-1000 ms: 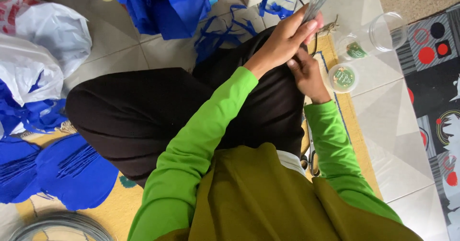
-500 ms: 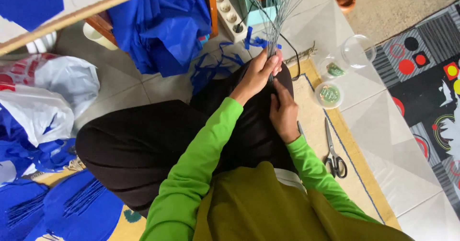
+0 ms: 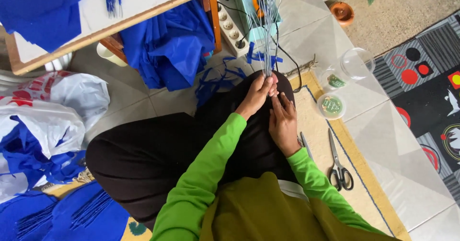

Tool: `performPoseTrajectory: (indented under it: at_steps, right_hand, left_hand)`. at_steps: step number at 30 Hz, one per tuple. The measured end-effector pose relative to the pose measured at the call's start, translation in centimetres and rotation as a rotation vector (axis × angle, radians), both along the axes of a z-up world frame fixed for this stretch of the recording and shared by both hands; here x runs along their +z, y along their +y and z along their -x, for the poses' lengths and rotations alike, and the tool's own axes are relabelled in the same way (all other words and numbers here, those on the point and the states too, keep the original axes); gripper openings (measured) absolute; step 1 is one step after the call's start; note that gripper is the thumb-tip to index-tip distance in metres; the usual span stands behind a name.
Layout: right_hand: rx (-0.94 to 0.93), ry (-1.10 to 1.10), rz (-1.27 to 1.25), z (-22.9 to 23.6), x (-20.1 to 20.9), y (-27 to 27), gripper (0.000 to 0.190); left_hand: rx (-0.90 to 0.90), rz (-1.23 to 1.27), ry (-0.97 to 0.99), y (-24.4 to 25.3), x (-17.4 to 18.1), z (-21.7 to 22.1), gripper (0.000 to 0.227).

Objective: Sorting and organizing thin metal wires and blue fabric petals on a workshop floor.

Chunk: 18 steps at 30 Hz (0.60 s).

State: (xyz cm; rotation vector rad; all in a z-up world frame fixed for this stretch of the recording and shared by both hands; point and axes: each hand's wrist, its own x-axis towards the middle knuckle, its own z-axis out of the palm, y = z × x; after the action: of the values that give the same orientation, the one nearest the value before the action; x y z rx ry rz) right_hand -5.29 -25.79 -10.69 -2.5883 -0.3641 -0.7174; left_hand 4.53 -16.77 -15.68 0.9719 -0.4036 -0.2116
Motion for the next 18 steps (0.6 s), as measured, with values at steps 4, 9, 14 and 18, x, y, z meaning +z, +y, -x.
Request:
performPoseTrajectory:
  at_steps: [4, 9, 14, 18]
  right_hand:
    - [-0.007, 0.017, -0.051, 0.1, 0.0, 0.0, 0.042]
    - [-0.013, 0.033, -0.247, 0.5, 0.4, -0.1, 0.042]
    - [-0.04, 0.07, -0.456, 0.6, 1.0, -0.3, 0.042]
    - [-0.017, 0.073, -0.47, 0.3, 1.1, 0.1, 0.042]
  left_hand:
    - [-0.01, -0.013, 0.038, 0.1, 0.8, 0.2, 0.026]
    - [-0.068, 0.06, 0.054, 1.2, 2.4, -0.6, 0.025]
    - [-0.199, 0.219, 0.052, 4.1, 7.7, -0.3, 0.026]
    - [-0.289, 0.285, 0.038, 7.3, 10.8, 0.3, 0.026]
